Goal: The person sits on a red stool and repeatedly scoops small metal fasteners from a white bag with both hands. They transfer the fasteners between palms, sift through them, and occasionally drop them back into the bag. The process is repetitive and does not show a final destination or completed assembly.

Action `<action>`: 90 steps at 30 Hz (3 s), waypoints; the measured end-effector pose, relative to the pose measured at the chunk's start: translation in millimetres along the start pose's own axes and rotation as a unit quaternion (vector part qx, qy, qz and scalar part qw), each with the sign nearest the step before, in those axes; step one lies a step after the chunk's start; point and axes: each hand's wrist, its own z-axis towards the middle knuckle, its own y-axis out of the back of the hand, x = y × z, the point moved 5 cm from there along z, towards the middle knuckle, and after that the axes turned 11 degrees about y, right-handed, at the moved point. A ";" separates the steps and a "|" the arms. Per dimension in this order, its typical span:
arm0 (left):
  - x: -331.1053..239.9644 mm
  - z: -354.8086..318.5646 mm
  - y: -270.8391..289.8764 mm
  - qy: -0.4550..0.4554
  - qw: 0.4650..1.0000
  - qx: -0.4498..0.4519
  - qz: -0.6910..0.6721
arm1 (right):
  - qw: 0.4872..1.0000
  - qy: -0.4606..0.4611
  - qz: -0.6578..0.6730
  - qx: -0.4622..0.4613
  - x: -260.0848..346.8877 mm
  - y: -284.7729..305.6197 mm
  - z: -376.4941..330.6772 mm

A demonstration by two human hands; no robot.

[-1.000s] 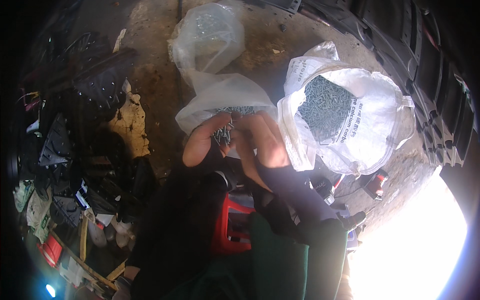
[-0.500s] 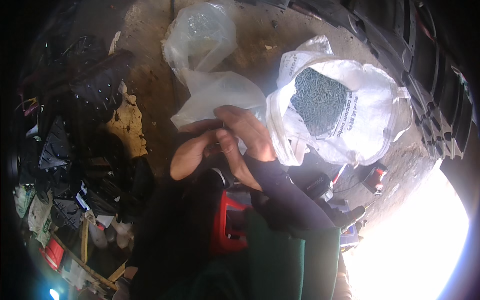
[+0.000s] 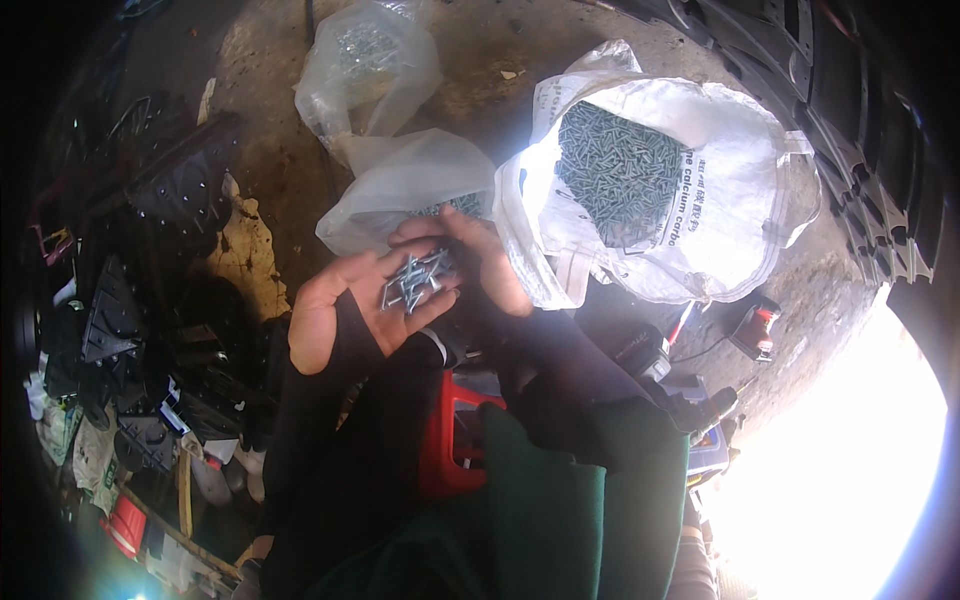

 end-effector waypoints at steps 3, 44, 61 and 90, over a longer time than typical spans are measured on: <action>1.5 1.7 4.2 0.007 1.000 0.006 -0.007 | 0.998 0.021 0.030 0.056 -4.9 5.0 5.0; -48.1 10.2 48.5 -0.410 0.721 -0.349 0.437 | 0.621 0.397 -0.676 0.013 2.1 -3.9 -6.0; -49.6 11.4 39.3 -0.508 0.550 -0.433 0.502 | 0.778 0.216 -0.590 0.005 -16.2 76.3 64.7; -3.7 55.8 13.5 -0.057 0.997 0.030 0.037 | 0.997 0.035 0.034 -0.058 16.7 -9.5 -30.7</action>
